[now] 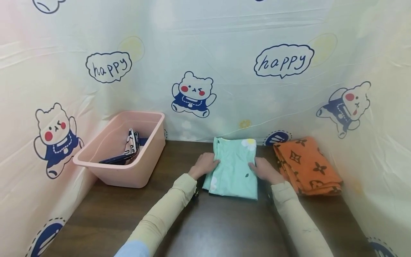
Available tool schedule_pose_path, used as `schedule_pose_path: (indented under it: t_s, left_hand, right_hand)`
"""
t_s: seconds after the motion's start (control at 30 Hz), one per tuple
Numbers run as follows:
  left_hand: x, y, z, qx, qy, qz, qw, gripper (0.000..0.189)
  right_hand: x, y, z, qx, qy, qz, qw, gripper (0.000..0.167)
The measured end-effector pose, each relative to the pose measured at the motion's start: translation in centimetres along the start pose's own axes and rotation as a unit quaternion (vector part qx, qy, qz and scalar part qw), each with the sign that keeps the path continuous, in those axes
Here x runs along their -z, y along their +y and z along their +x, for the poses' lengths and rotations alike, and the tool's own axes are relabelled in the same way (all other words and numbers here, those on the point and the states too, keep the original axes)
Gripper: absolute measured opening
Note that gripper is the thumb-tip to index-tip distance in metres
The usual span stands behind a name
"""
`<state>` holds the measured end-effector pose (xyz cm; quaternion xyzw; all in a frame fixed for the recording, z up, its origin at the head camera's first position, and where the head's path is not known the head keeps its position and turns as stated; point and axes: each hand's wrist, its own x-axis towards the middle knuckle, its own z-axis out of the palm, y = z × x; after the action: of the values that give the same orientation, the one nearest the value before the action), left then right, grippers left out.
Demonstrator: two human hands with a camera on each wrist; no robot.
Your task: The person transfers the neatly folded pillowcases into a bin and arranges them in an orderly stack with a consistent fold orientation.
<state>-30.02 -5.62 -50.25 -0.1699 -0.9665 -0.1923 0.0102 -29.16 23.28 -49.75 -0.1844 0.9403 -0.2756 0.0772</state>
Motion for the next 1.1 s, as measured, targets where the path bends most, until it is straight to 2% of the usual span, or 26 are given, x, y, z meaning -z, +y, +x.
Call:
schedule_pose_path:
  t_s: [0.17,0.33,0.47,0.67,1.1]
  left_hand:
    - [0.1,0.1,-0.3,0.002,0.019,0.044,0.9988,0.044]
    - [0.1,0.2,-0.7,0.018,0.032,0.093,0.9949,0.036]
    - [0.2,0.4,-0.7,0.013,0.041,0.106,0.9934,0.035]
    - [0.7,0.6,-0.5,0.008,0.046,0.119,0.9917,0.036]
    - [1.0,0.4,-0.6,0.006,0.042,0.120,0.9919,0.037]
  right_hand:
    - [-0.3,-0.5,0.1,0.009,0.039,-0.054,0.9977,0.024]
    - [-0.5,-1.0,0.3,0.031,0.075,-0.130,0.9882,0.031]
    - [-0.4,-1.2,0.2,0.036,0.097,-0.161,0.9816,0.033]
    - [-0.2,-1.4,0.1,0.039,0.112,-0.177,0.9769,0.034]
    - [-0.8,-1.3,0.5,0.027,0.104,-0.170,0.9796,0.033]
